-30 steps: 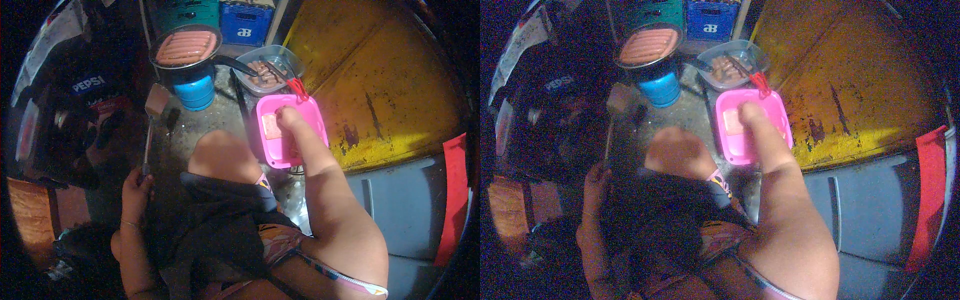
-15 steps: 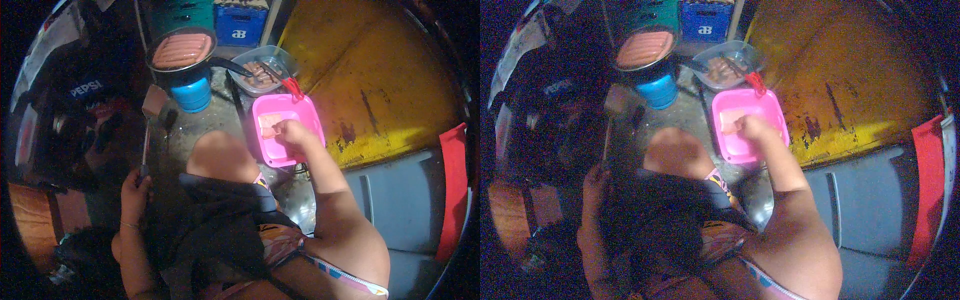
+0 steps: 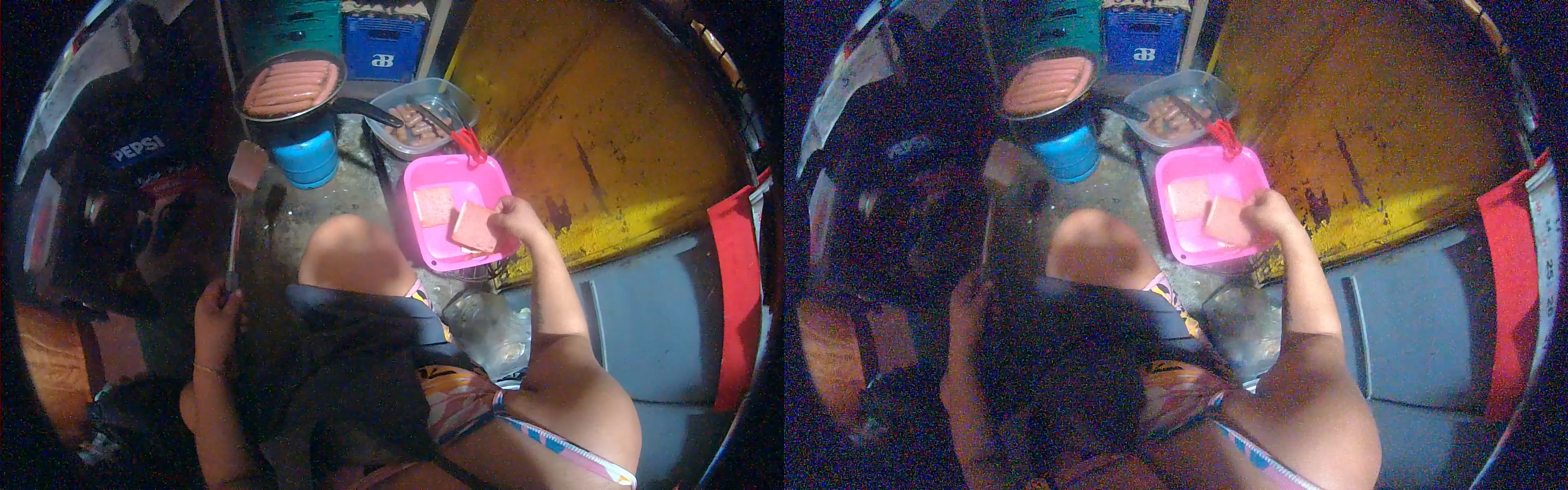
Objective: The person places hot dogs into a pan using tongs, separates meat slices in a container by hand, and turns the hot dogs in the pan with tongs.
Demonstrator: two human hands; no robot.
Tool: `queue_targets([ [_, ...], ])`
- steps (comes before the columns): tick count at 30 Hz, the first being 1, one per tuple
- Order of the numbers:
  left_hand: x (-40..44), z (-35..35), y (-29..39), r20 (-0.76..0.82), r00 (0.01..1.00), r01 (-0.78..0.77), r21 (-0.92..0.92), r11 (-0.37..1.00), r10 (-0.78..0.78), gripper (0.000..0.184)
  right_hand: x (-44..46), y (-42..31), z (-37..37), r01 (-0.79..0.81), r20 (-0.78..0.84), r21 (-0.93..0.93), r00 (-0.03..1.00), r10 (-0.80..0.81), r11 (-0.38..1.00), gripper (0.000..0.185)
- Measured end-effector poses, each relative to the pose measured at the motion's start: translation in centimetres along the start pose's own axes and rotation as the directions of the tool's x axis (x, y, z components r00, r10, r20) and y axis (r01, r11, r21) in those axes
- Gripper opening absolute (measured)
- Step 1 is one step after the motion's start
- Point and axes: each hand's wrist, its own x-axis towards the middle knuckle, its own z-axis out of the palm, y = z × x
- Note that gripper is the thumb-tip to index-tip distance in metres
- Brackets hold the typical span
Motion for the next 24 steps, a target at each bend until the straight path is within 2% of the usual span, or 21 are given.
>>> queue_targets([
  [1,0.0,0.0,0.0,-0.001,1.0,0.007,-0.004,1.0,-0.007,0.023,0.0,0.0,-0.1,-0.004,-0.078,-0.156,0.997,-0.008,0.988,0.016],
  [2,0.1,0.0,0.0,0.0,1.0,0.014,-0.009,1.0,-0.014,0.023,0.0,-0.1,0.2,-0.031,-0.168,-0.311,0.986,-0.023,0.95,0.028],
  [5,0.4,0.2,-0.3,-0.014,1.0,0.012,-0.006,1.0,-0.012,0.023,1.6,-2.2,2.3,-0.033,-0.146,-0.326,0.989,-0.016,0.945,0.036],
  [7,0.7,0.4,-0.6,-0.016,1.0,0.005,-0.006,1.0,-0.005,0.023,1.0,-5.1,3.8,0.032,-0.015,-0.122,0.999,-0.034,0.992,0.04],
  [10,0.9,0.5,-0.9,-0.024,1.0,0.013,-0.003,1.0,-0.013,0.021,6.2,-3.7,7.5,0.265,0.096,-0.242,0.964,-0.248,0.934,0.044],
  [13,0.1,0.6,-0.3,-0.035,0.999,0.03,0.055,0.998,-0.028,0.02,7.9,-4.9,9.2,0.293,0.137,-0.427,0.956,-0.259,0.855,0.053],
  [16,-0.3,0.4,-0.8,-0.044,0.999,0.004,0.088,0.996,0.0,0.019,11.4,-3.3,11.0,0.344,0.223,-0.506,0.938,-0.265,0.791,0.062],
  [19,0.0,0.1,-1.5,-0.055,0.998,0.02,0.094,0.995,-0.015,0.019,12.6,-2.9,11.1,0.316,0.273,-0.495,0.941,-0.201,0.809,0.059],
  [22,0.4,0.0,-1.2,-0.072,0.996,0.05,0.042,0.998,-0.047,0.02,13.0,-2.6,11.1,0.35,0.253,-0.547,0.935,-0.249,0.76,0.053],
  [24,0.7,-0.1,-1.3,-0.057,0.997,0.046,0.037,0.998,-0.044,0.021,12.8,-2.3,11.1,0.335,0.211,-0.503,0.941,-0.263,0.796,0.05],
])
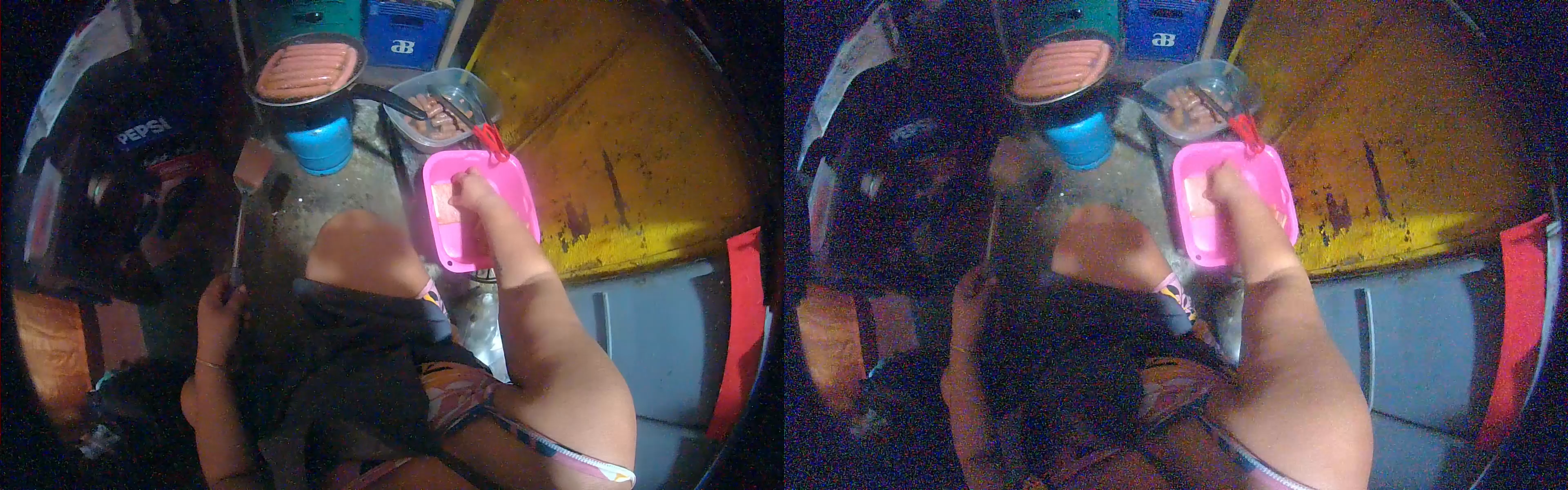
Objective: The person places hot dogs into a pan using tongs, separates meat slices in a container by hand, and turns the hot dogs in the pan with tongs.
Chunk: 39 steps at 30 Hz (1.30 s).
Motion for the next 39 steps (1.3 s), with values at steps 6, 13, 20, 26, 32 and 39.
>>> queue_targets([
  [6,0.3,0.5,0.6,0.018,1.0,0.01,-0.016,1.0,-0.01,0.024,0.1,-1.0,-0.4,-0.051,-0.003,-0.053,0.999,0.051,0.997,0.048],
  [13,0.6,0.4,0.5,0.041,0.993,-0.11,0.097,0.989,0.107,0.027,2.2,1.8,2.1,-0.4,0.005,0.37,0.903,0.429,0.838,0.048],
  [20,0.1,0.7,0.9,0.035,0.999,-0.016,0.001,1.0,0.016,0.024,3.7,4.4,5.6,-0.437,0.06,0.515,0.877,0.477,0.737,0.039],
  [26,0.3,0.7,0.7,0.037,0.996,-0.079,0.047,0.996,0.077,0.022,2.8,3.9,4.8,-0.414,0.08,0.56,0.889,0.451,0.718,0.033],
  [32,0.6,0.8,0.3,0.021,0.999,-0.039,0.028,0.999,0.038,0.021,4.2,5.9,7.5,-0.402,0.284,0.9,0.835,0.47,0.17,0.017],
  [39,0.0,0.5,1.2,0.077,0.996,-0.045,0.029,0.999,0.043,0.021,1.0,2.8,3.4,-0.367,0.183,0.779,0.909,0.375,0.509,0.014],
])
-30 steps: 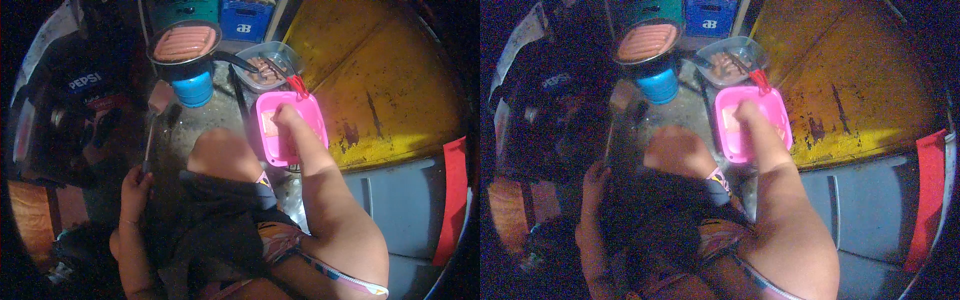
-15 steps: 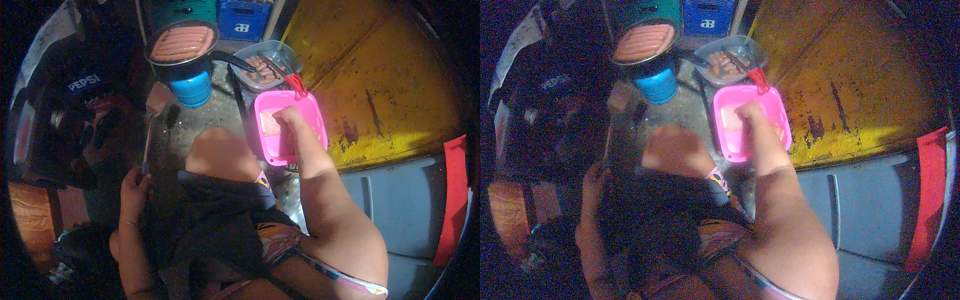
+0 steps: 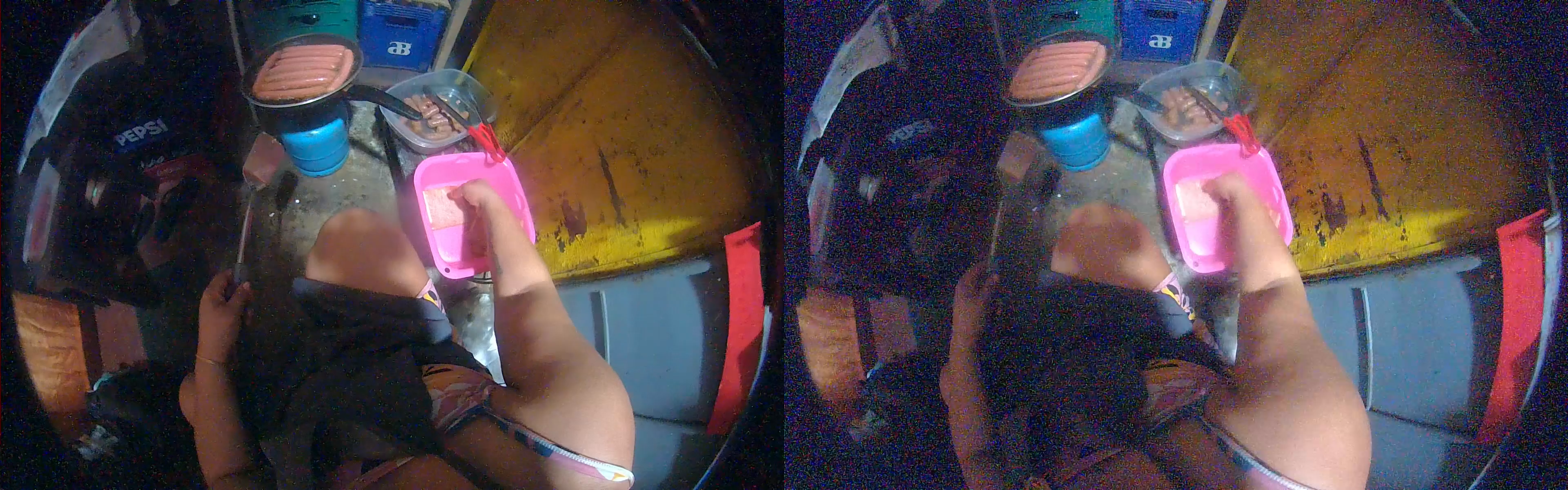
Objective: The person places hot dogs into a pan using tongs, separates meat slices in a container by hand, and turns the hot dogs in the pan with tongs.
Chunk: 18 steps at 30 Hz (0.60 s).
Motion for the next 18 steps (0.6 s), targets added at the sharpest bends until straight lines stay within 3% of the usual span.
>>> queue_targets([
  [3,0.2,-0.1,-0.9,-0.009,0.999,0.043,-0.015,0.999,-0.043,0.022,-1.4,0.1,-0.2,0.07,-0.03,-0.155,0.997,-0.075,0.986,0.017],
  [7,0.4,0.1,-1.1,-0.073,0.997,-0.016,0.028,0.999,0.018,0.022,-3.6,-0.2,0.4,0.048,-0.138,-0.289,0.986,-0.091,0.956,0.018],
  [10,0.0,0.1,0.1,-0.067,0.998,0.022,0.011,1.0,-0.021,0.022,-6.2,-2.8,1.4,0.041,-0.219,-0.284,0.97,-0.106,0.958,0.021],
  [13,-0.2,0.2,0.6,-0.054,0.998,0.011,-0.001,1.0,-0.011,0.022,-9.5,-5.4,1.0,0.132,-0.078,-0.398,0.981,-0.177,0.908,0.045],
  [16,-0.3,0.5,-0.1,-0.058,0.998,0.01,-0.074,0.997,-0.014,0.022,-11.2,-4.7,1.6,0.089,-0.005,-0.052,0.996,-0.089,0.995,0.015],
  [18,-0.3,0.3,-0.3,-0.042,0.999,0.012,-0.085,0.996,-0.016,0.022,-12.9,-4.9,0.9,0.159,0.095,0.044,0.982,-0.162,0.986,0.009],
])
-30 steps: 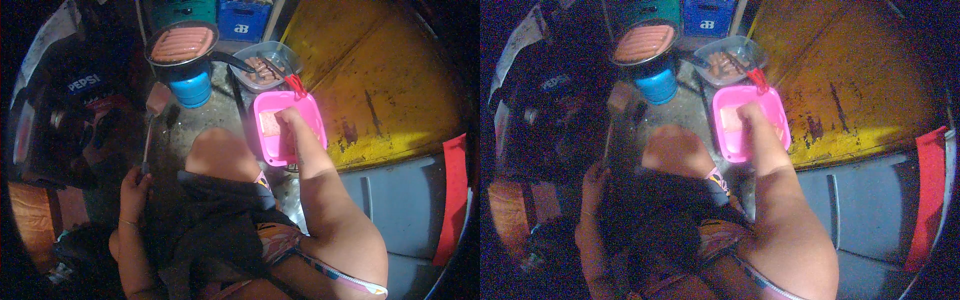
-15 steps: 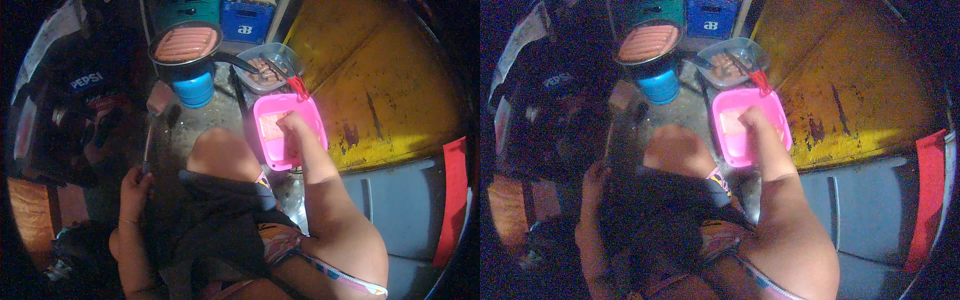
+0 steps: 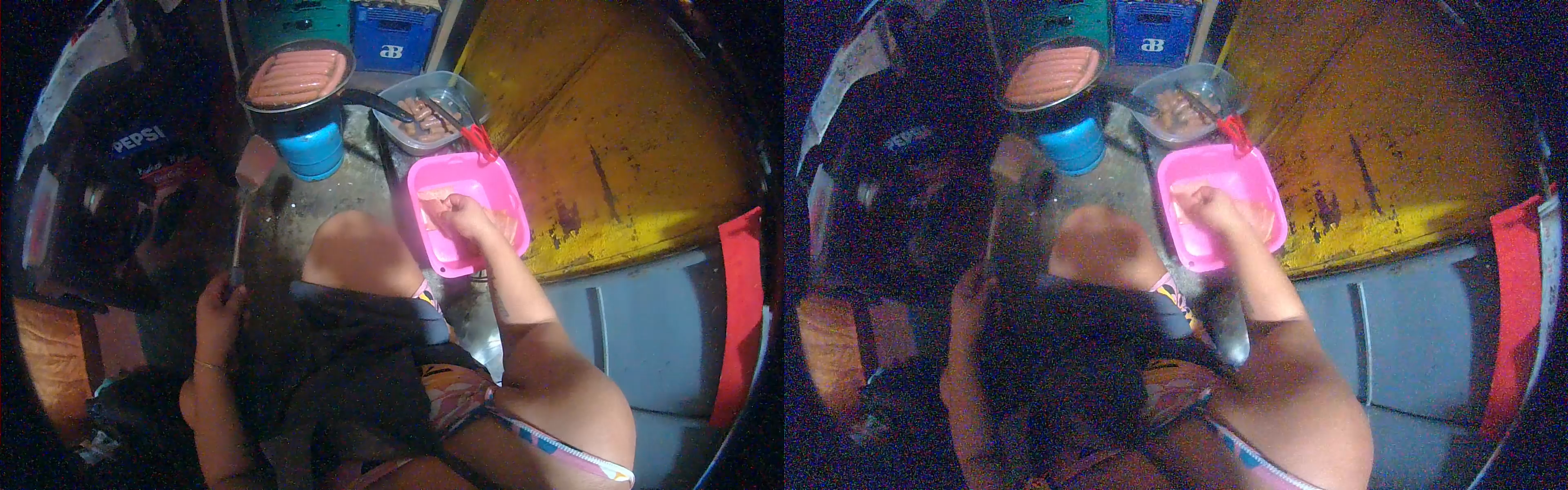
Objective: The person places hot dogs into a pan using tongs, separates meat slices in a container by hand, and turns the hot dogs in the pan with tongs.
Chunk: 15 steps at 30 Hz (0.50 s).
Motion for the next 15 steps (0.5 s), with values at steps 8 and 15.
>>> queue_targets([
  [8,-0.2,-0.1,0.6,-0.022,1.0,0.011,0.061,0.998,-0.009,0.025,-2.5,0.7,-3.7,0.049,-0.057,0.441,0.998,-0.027,0.896,0.005],
  [15,0.1,-0.4,-0.2,-0.011,0.999,-0.044,0.074,0.996,0.045,0.032,-5.5,-2.4,-7.0,0.095,-0.232,0.463,0.973,0.016,0.881,0.01],
])
